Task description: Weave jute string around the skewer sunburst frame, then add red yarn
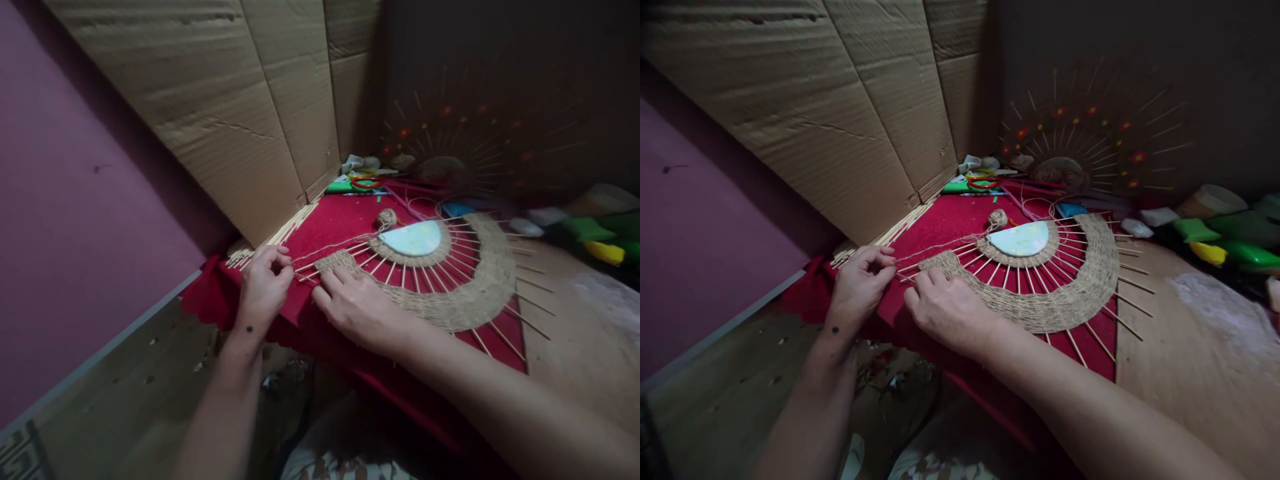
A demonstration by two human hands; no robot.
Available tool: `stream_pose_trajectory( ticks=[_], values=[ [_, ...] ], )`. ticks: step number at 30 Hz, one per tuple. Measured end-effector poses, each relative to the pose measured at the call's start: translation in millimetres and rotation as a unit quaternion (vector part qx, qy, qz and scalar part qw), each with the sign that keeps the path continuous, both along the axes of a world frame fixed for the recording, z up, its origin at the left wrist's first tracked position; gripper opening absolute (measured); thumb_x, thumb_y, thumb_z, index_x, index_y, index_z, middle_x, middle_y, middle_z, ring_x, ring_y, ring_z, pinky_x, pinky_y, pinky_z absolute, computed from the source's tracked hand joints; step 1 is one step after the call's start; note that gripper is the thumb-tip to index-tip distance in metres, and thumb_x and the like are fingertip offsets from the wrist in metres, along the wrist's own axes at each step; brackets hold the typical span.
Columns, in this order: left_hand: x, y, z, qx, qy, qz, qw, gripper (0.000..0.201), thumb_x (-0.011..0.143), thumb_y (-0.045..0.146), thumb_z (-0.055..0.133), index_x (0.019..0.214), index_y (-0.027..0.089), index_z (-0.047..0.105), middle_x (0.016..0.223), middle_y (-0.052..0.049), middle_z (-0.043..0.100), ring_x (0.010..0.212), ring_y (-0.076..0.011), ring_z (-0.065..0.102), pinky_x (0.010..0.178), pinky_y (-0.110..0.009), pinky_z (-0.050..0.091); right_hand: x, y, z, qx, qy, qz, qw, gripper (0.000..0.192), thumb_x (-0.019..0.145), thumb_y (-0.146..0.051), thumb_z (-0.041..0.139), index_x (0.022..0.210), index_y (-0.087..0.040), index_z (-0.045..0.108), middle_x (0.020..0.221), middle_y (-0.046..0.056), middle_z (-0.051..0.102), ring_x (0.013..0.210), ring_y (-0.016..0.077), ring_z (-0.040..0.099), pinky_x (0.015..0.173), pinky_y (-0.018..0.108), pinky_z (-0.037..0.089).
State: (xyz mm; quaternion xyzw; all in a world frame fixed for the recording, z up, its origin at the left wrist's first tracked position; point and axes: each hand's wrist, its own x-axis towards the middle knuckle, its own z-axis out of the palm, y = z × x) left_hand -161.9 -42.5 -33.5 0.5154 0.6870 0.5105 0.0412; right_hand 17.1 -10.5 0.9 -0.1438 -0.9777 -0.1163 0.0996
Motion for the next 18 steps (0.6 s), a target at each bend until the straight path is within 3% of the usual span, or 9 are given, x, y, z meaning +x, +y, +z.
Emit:
stream_pose_trajectory(
  ticks=[6,11,18],
  values=[
    [-4.7,3.9,0.6,-0.015,0.002,-0.018,1.000,0.007,0.068,0.016,0.053,0.063,0.018,0.058,0.087,-0.003,0.062,0.087,-0.0169,0.058,0.084,-0.031,0.043,0.0,0.7,-2.3,0.004,0.005,0.006,1.000,0.018,0.090,-0.012,0.033,0.090,-0.014,0.051,0.087,0.011,0.053,0.079,0.0225,0.047,0.053,0.029,0.031],
    [-6.9,19.5,6.6,-0.066,0.001,-0.053,0.996,0.008,0.068,0.022,0.056,0.069,0.019,0.064,0.072,0.000,0.061,0.068,-0.0144,0.057,0.069,-0.027,0.045,0.5,0.1,-1.7,-0.006,-0.001,0.007,1.000,0.016,0.089,-0.012,0.036,0.091,-0.014,0.052,0.087,0.012,0.054,0.080,0.0225,0.047,0.053,0.028,0.033],
    [10.9,26.8,13.4,-0.013,-0.035,-0.117,0.992,0.011,0.074,0.023,0.056,0.075,0.020,0.065,0.073,0.002,0.064,0.068,-0.0127,0.057,0.066,-0.024,0.045,0.4,1.1,-3.2,0.001,0.004,0.009,1.000,0.019,0.090,-0.013,0.035,0.091,-0.014,0.054,0.089,0.012,0.055,0.080,0.0232,0.047,0.055,0.030,0.035]
  ],
)
